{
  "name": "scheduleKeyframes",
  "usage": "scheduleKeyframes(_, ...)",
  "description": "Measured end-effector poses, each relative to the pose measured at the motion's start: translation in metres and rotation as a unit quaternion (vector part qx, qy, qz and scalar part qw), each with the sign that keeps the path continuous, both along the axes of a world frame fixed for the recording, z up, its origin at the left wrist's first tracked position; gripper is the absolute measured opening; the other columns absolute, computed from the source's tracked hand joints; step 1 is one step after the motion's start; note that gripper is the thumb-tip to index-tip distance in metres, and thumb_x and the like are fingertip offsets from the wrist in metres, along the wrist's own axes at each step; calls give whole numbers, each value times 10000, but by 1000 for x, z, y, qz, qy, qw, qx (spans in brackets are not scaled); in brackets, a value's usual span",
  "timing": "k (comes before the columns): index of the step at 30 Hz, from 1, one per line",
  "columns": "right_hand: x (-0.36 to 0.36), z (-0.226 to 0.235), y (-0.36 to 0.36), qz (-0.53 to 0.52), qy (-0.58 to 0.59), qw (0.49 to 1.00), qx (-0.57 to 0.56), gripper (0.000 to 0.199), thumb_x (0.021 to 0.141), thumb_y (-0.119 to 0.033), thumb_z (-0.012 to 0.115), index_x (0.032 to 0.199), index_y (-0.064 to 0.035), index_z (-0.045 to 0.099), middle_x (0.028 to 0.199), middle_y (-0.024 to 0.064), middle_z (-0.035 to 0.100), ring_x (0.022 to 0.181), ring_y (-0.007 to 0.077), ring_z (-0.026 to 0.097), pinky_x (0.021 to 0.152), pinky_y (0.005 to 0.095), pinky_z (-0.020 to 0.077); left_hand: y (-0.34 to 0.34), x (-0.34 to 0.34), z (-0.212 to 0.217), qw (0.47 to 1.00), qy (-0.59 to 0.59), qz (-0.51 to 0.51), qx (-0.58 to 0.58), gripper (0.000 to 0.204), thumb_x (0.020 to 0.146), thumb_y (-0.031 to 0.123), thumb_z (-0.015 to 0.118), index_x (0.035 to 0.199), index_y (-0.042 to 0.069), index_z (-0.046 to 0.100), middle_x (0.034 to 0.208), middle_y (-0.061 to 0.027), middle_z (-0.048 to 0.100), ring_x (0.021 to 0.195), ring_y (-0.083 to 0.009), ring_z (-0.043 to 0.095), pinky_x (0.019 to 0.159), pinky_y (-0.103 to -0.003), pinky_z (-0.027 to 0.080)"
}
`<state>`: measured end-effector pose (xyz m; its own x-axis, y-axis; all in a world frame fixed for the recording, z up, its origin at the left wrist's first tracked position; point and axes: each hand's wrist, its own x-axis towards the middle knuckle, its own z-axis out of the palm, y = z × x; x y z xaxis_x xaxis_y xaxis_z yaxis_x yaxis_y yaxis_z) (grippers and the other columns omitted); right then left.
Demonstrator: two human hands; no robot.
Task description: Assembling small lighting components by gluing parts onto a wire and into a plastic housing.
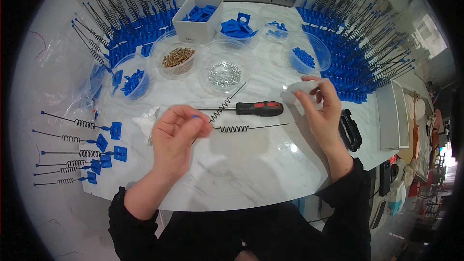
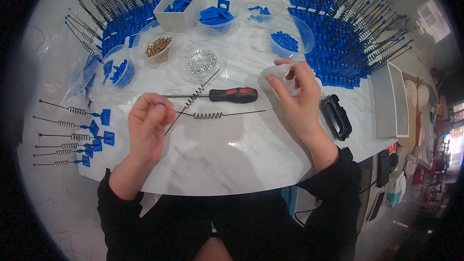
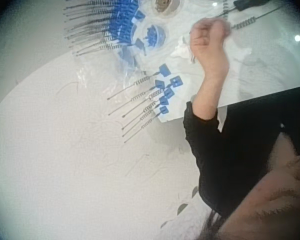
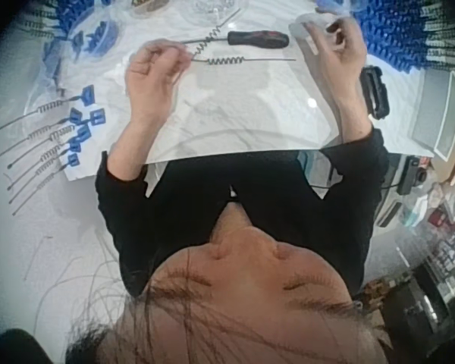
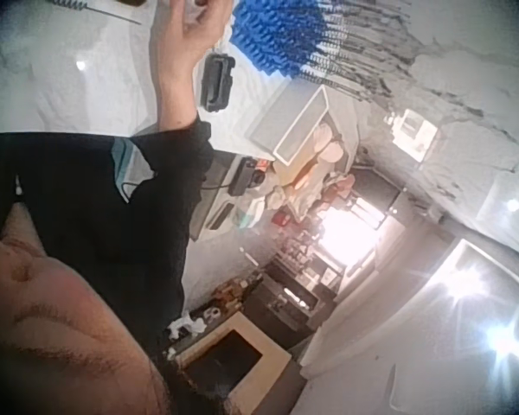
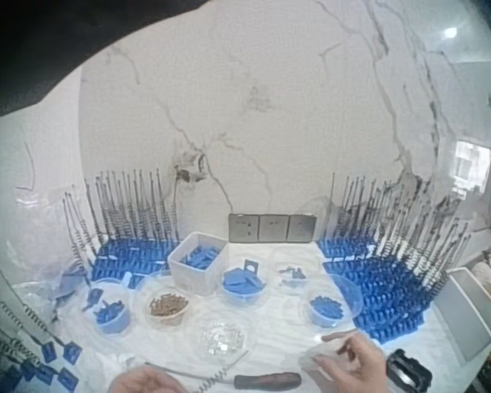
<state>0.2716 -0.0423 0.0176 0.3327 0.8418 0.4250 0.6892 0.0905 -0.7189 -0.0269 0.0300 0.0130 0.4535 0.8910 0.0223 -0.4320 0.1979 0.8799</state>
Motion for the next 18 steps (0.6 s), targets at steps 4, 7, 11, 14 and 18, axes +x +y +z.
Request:
scheduleKeyframes(4,-2,6,-7,8,6,995,97,237,835,-28,708,1053,5,622,1049,67,621,879,147,529,780,266,419,22,-8,10,993,-67,97,12,122,909,11,632,1026,7,597,993,-101,675,819,-153,666,763,-287,546)
scheduleKeyframes(7,-5,3,-10,65,83,982,154,307,902,55,595,1199,38,518,1198,142,575,1100,217,576,985,320,419,25,-11,13,988,-60,138,32,120,901,11,645,1011,-2,598,980,-96,671,808,-150,665,737,-279,539)
scheduleKeyframes(11,-14,3,-9,112,159,966,167,331,922,50,572,1240,30,482,1213,159,575,1128,228,574,986,338,428,20,-1,8,993,29,103,60,92,880,1,647,955,23,599,962,-73,645,790,-123,638,716,-241,518)
scheduleKeyframes(14,-18,3,-11,154,212,947,187,348,935,49,550,1267,24,453,1215,174,572,1147,245,573,978,363,443,9,2,7,995,60,56,50,128,850,-54,663,954,-9,604,934,-107,676,787,-142,669,731,-261,548)
scheduleKeyframes(18,-22,-1,-14,182,210,947,164,378,935,47,550,1295,21,439,1197,171,572,1129,246,579,961,368,456,-3,7,-5,999,47,-15,10,151,833,-100,673,960,-43,615,921,-127,699,823,-160,702,751,-265,580)
